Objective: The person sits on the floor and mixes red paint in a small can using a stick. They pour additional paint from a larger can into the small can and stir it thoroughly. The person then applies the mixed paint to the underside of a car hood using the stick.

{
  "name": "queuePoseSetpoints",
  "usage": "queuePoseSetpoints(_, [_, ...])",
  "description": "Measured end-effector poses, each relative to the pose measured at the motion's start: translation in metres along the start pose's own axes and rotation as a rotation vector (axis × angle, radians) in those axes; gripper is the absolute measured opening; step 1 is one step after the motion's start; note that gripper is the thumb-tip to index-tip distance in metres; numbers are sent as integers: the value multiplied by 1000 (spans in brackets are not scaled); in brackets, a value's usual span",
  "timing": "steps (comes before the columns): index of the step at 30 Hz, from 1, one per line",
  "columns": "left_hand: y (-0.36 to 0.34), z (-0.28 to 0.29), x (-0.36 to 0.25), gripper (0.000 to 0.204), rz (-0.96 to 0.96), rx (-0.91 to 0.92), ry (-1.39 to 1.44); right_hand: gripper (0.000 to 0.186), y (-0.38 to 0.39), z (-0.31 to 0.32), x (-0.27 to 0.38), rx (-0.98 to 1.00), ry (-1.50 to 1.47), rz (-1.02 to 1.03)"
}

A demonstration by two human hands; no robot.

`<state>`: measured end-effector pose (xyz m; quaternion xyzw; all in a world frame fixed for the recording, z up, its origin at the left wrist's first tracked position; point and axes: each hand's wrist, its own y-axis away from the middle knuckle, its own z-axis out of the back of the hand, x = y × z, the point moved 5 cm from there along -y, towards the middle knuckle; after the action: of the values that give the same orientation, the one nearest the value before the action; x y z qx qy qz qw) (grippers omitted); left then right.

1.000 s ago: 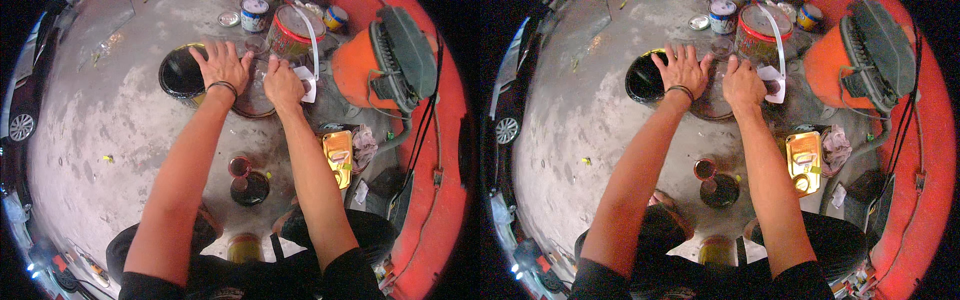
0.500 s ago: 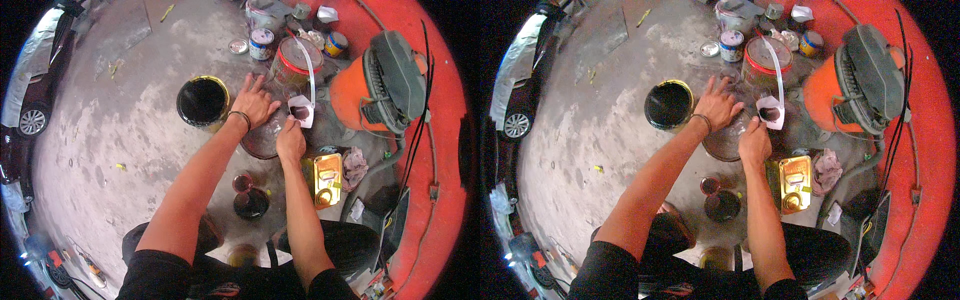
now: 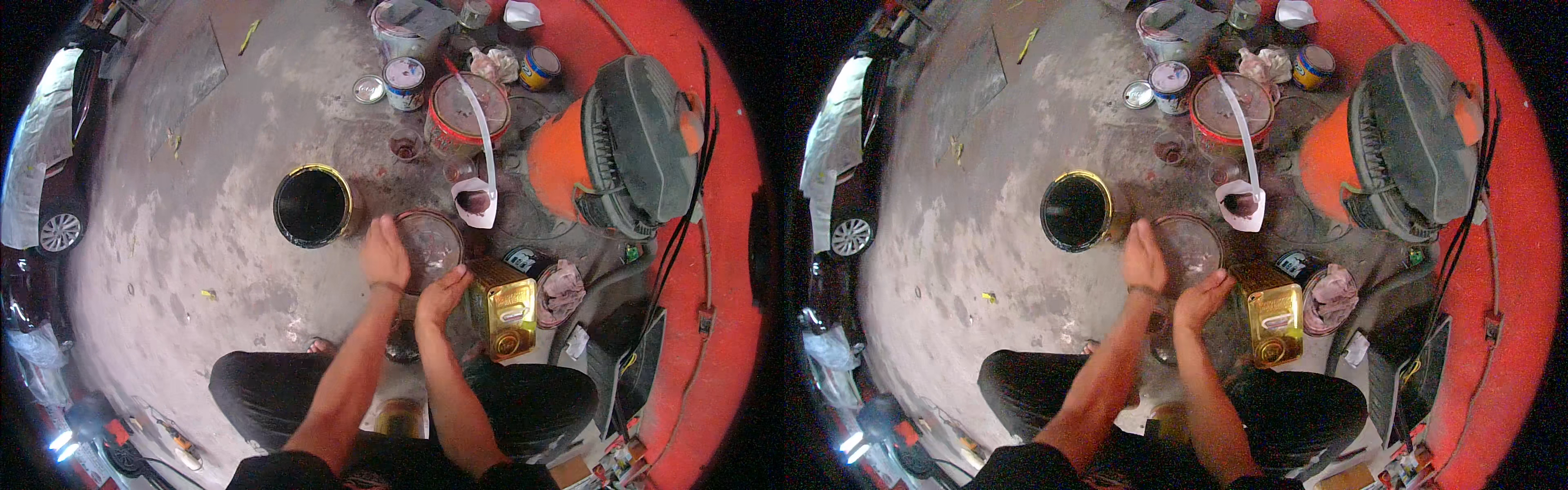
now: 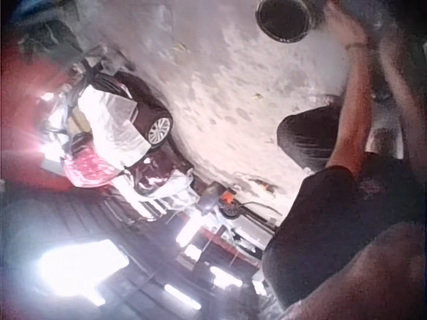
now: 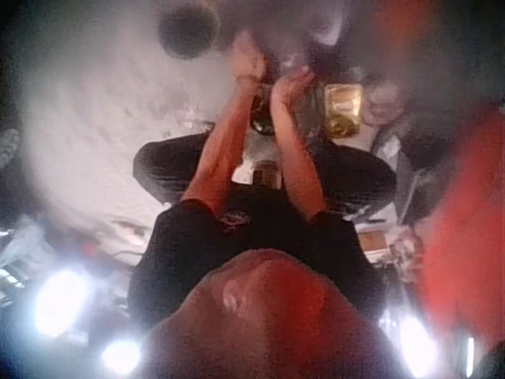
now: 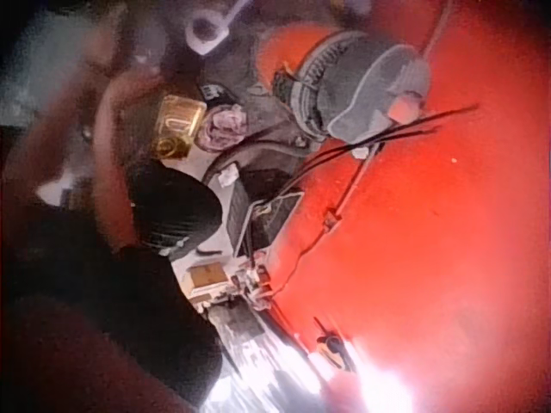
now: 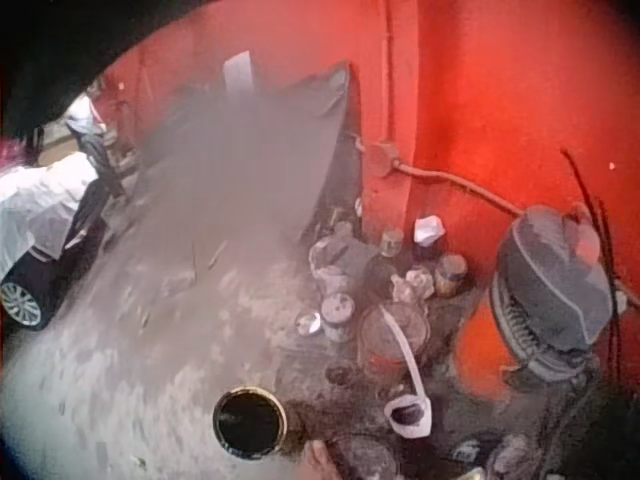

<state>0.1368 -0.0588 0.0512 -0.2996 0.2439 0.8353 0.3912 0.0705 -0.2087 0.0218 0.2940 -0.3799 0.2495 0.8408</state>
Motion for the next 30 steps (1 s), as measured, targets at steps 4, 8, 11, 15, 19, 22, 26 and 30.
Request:
queuePoseSetpoints(4, [-58, -5, -39, 52, -279, 409, -279, 50, 35, -5, 6, 108, -284, -299])
queuePoseSetpoints(8, [-64, -2, -39, 51, -400, 421, -297, 50, -5, 23, 33, 184, -67, -72])
queuePoseSetpoints(11, [-60, 2, -44, 55, -386, 338, -251, 48, -73, 0, 106, 280, 430, 310])
queuePoseSetpoints(15, [-31, 3, -17, 63, -12, 71, -36, 50, -111, -53, 104, 416, 776, 363])
queuePoseSetpoints(19, [-8, 6, 9, 84, 624, -71, 80, 45, -108, -53, 96, 326, 712, 441])
queuePoseSetpoints(22, [-5, 4, 20, 95, 753, -218, 129, 42, -104, -56, 103, 349, 756, 421])
queuePoseSetpoints(26, [-9, 5, 17, 89, 845, -57, -187, 40, -102, -56, 101, 384, 764, 431])
queuePoseSetpoints(30, [-5, 2, 25, 81, 814, 16, -319, 38, -98, -55, 99, 374, 738, 470])
